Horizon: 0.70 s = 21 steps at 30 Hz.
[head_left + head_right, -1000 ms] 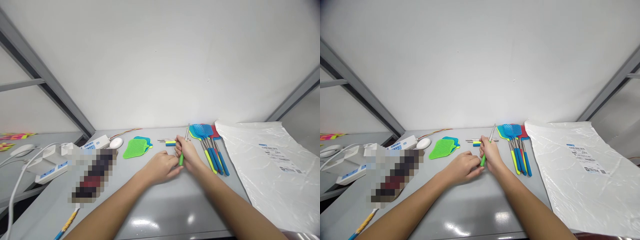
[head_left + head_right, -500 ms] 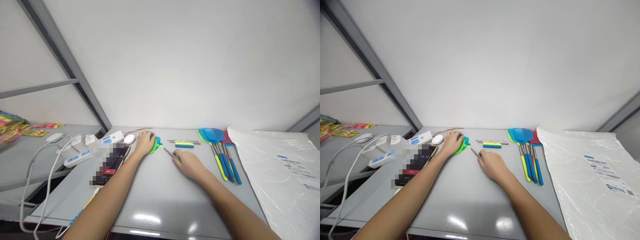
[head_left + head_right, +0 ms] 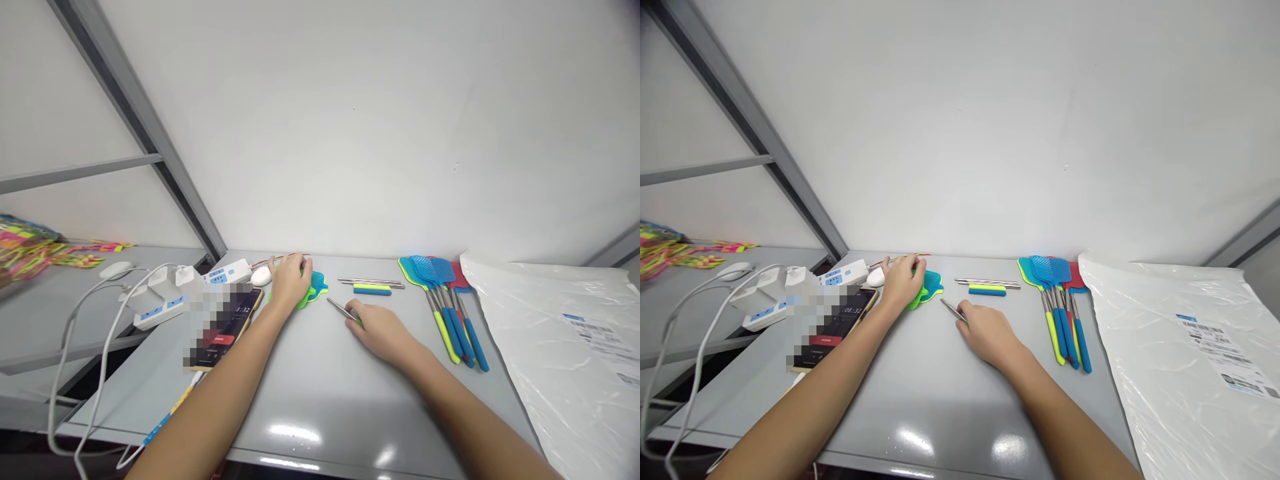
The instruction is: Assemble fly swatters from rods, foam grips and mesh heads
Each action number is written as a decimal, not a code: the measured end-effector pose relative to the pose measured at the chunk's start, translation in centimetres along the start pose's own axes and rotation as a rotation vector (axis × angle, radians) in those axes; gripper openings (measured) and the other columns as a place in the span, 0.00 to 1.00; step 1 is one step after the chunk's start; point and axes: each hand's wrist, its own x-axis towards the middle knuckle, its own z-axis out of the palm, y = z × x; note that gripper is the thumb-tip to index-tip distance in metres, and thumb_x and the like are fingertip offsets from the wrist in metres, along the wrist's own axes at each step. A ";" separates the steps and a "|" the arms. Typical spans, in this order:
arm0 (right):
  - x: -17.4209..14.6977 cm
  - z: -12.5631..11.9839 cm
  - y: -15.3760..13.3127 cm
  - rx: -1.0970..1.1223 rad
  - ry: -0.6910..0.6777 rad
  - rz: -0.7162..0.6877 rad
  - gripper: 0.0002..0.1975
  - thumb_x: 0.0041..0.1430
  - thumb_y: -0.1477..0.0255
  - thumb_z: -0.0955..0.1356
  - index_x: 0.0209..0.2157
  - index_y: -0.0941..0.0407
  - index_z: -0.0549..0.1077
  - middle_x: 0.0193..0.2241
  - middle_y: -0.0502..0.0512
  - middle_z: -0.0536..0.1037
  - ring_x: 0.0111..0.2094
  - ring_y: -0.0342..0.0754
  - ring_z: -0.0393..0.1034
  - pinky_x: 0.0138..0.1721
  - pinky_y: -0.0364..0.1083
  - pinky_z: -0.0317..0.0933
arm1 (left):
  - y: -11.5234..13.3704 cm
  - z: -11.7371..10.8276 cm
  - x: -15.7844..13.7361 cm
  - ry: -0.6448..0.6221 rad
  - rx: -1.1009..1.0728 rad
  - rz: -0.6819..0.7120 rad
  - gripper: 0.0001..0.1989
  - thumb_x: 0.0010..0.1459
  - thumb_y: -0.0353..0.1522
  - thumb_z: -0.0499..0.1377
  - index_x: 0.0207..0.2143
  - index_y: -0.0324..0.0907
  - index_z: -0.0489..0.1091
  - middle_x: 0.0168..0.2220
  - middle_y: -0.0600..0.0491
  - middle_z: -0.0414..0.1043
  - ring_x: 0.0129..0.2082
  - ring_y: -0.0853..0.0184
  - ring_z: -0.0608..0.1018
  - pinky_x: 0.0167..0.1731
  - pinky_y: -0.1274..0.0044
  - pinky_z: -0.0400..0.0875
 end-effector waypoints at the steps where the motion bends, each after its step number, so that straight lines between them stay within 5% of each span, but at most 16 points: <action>1: 0.0 -0.1 0.0 0.007 -0.002 -0.001 0.12 0.65 0.63 0.60 0.47 0.52 0.66 0.36 0.53 0.77 0.34 0.49 0.69 0.30 0.43 0.46 | 0.3 -0.3 0.0 -0.003 0.004 0.027 0.15 0.65 0.37 0.44 0.29 0.43 0.65 0.30 0.51 0.74 0.38 0.61 0.73 0.55 0.61 0.48; 10: -0.4 -1.2 1.2 0.096 -0.100 -0.060 0.02 0.56 0.72 0.63 0.29 0.54 0.64 0.27 0.47 0.71 0.26 0.42 0.60 0.26 0.42 0.43 | 2.9 -1.6 -1.1 -0.123 0.017 0.257 0.18 0.65 0.36 0.46 0.23 0.43 0.66 0.18 0.55 0.70 0.21 0.67 0.70 0.37 0.72 0.56; 16: -0.2 -1.2 1.2 0.033 -0.118 -0.125 0.12 0.60 0.67 0.62 0.23 0.55 0.61 0.19 0.46 0.64 0.22 0.41 0.54 0.25 0.43 0.39 | 2.9 -1.7 -1.1 -0.138 0.037 0.263 0.18 0.64 0.37 0.46 0.23 0.43 0.66 0.17 0.54 0.70 0.20 0.66 0.69 0.35 0.71 0.54; 21: -0.2 -0.6 0.7 -0.069 -0.078 -0.114 0.20 0.63 0.57 0.59 0.22 0.55 0.65 0.20 0.48 0.68 0.23 0.42 0.56 0.25 0.44 0.39 | 2.9 -1.5 -1.2 -0.146 0.040 0.248 0.19 0.65 0.37 0.45 0.24 0.43 0.67 0.17 0.54 0.69 0.19 0.66 0.69 0.35 0.71 0.54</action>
